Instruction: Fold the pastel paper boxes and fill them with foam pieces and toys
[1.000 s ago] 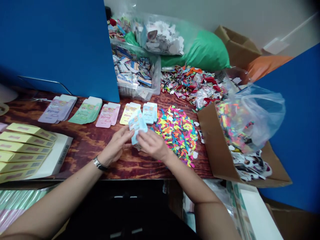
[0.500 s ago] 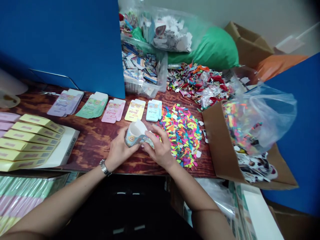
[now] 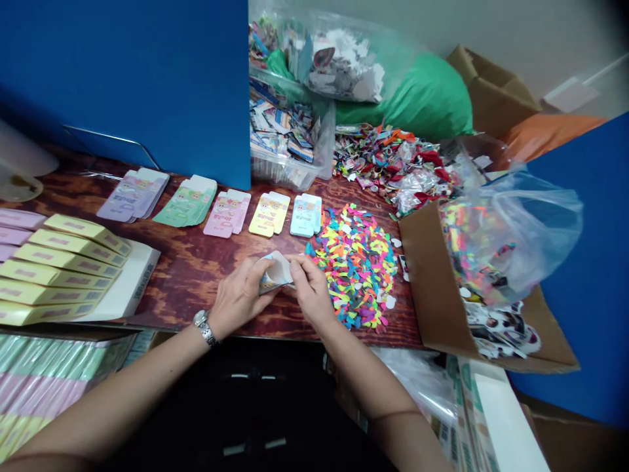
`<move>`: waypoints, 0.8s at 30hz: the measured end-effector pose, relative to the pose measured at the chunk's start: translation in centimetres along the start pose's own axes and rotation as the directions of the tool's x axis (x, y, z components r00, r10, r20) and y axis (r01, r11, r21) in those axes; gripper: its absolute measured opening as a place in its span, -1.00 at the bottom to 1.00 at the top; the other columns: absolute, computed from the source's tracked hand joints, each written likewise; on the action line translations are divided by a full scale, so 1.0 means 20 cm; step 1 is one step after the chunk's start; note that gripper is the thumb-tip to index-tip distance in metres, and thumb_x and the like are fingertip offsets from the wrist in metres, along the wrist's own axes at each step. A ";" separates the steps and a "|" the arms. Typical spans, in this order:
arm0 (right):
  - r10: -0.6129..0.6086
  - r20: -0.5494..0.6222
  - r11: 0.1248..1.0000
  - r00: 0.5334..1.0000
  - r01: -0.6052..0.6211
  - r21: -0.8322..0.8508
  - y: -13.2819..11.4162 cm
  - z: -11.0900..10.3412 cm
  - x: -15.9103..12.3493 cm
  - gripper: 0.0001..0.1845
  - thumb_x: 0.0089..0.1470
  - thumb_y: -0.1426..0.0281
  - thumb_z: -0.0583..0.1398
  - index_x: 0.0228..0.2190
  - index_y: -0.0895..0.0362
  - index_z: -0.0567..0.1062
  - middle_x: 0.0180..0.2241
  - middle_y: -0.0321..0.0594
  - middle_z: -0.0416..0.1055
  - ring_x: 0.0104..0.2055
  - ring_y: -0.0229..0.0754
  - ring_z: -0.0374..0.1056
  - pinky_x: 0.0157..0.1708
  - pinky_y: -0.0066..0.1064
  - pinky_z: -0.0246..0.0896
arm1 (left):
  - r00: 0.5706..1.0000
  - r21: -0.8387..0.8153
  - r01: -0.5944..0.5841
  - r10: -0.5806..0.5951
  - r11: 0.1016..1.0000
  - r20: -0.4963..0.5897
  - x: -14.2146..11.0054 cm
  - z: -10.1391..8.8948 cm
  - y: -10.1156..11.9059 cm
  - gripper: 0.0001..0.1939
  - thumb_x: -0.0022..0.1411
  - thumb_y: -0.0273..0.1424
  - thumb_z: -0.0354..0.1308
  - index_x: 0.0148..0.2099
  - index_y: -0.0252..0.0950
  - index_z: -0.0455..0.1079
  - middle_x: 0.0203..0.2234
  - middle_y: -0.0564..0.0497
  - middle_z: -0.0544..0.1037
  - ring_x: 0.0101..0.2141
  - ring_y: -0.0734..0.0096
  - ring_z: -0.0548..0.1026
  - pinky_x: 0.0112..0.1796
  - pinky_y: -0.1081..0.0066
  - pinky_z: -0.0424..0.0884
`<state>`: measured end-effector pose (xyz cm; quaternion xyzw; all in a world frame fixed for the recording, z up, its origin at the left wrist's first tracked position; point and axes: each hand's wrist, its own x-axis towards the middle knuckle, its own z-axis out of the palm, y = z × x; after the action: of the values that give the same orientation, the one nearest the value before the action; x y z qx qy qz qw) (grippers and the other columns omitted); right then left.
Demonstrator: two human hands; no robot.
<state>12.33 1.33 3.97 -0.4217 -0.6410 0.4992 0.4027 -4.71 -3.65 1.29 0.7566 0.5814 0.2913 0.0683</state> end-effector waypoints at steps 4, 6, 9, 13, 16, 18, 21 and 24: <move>0.109 0.047 0.992 0.993 -0.112 0.061 -0.02 0.02 0.04 -0.81 0.14 0.30 0.23 -0.23 0.10 0.56 -0.26 -0.24 0.55 -0.24 -0.22 0.46 -0.23 -0.43 0.39 | 0.999 0.027 0.018 -0.017 0.999 -0.032 -0.01 0.00 0.02 -0.34 0.27 -0.28 0.18 0.30 -0.25 -0.03 -0.03 -0.18 0.47 -0.12 0.16 0.54 -0.24 0.30 0.50; 0.085 0.013 0.996 0.996 -0.084 -0.038 -0.03 0.02 0.04 -0.84 0.12 0.33 0.24 -0.25 0.10 0.57 -0.28 -0.24 0.53 -0.26 -0.22 0.45 -0.30 -0.44 0.38 | 0.998 0.049 0.054 -0.052 0.997 -0.040 -0.01 0.00 0.03 -0.17 0.24 -0.26 0.20 0.38 -0.30 -0.18 -0.02 -0.21 0.46 -0.14 0.14 0.54 -0.26 0.30 0.50; -0.074 0.006 0.974 0.997 0.073 -0.214 -0.05 0.03 0.03 -0.86 0.13 0.40 0.23 -0.27 0.09 0.60 -0.28 -0.22 0.51 -0.21 -0.21 0.45 -0.23 -0.41 0.40 | 0.996 0.154 0.086 -0.091 0.984 0.026 0.00 -0.01 0.05 -0.01 0.22 -0.27 0.21 0.43 -0.36 -0.37 -0.11 -0.20 0.47 -0.21 0.11 0.54 -0.36 0.31 0.48; -0.258 0.016 0.914 0.966 0.249 -0.319 -0.04 0.07 -0.03 -0.74 0.24 0.44 0.15 -0.10 0.05 0.59 -0.19 -0.20 0.56 -0.13 -0.22 0.48 -0.05 -0.36 0.40 | 0.993 0.316 0.072 -0.099 0.946 0.070 0.01 -0.04 0.07 0.04 0.23 -0.26 0.17 0.43 -0.47 -0.48 -0.18 -0.21 0.44 -0.24 0.10 0.49 -0.40 0.31 0.45; -0.342 -0.026 0.871 0.940 0.306 -0.384 0.02 0.11 -0.08 -0.61 0.30 0.46 0.06 0.08 0.03 0.48 -0.04 -0.18 0.55 -0.01 -0.19 0.48 0.05 -0.34 0.40 | 0.990 0.376 0.056 -0.100 0.925 0.098 0.01 -0.05 0.08 0.03 0.24 -0.26 0.13 0.42 -0.53 -0.52 -0.15 -0.23 0.41 -0.21 0.08 0.46 -0.36 0.30 0.45; -0.358 -0.033 0.857 0.933 0.314 -0.407 0.05 0.13 -0.11 -0.54 0.32 0.46 0.02 0.20 0.04 0.37 0.06 -0.16 0.49 0.08 -0.17 0.45 0.12 -0.31 0.36 | 0.986 0.396 0.047 -0.105 0.917 0.126 0.01 -0.06 0.09 0.02 0.25 -0.26 0.09 0.41 -0.56 -0.54 -0.17 -0.22 0.41 -0.21 0.09 0.44 -0.37 0.30 0.44; -0.282 -0.024 0.892 0.959 0.253 -0.375 0.07 0.14 -0.12 -0.47 0.33 0.44 0.00 0.29 0.03 0.22 0.10 -0.19 0.46 0.14 -0.16 0.40 0.17 -0.30 0.33 | 0.982 0.414 0.034 -0.107 0.910 0.154 0.01 -0.06 0.09 -0.03 0.26 -0.27 0.05 0.42 -0.57 -0.50 -0.20 -0.21 0.40 -0.23 0.09 0.43 -0.39 0.29 0.42; -0.178 -0.016 0.931 0.984 0.163 -0.327 0.06 0.13 -0.12 -0.46 0.36 0.40 -0.01 0.32 0.00 0.15 0.09 -0.24 0.47 0.14 -0.17 0.40 0.15 -0.30 0.34 | 0.981 0.430 0.009 -0.091 0.903 0.172 0.00 -0.06 0.10 -0.09 0.26 -0.28 0.04 0.42 -0.56 -0.38 -0.19 -0.25 0.40 -0.22 0.05 0.42 -0.38 0.25 0.42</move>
<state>10.77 -1.63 2.06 -0.4361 -0.7392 0.3402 0.3843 -3.67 -4.58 3.17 0.7620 0.6412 0.0826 -0.0369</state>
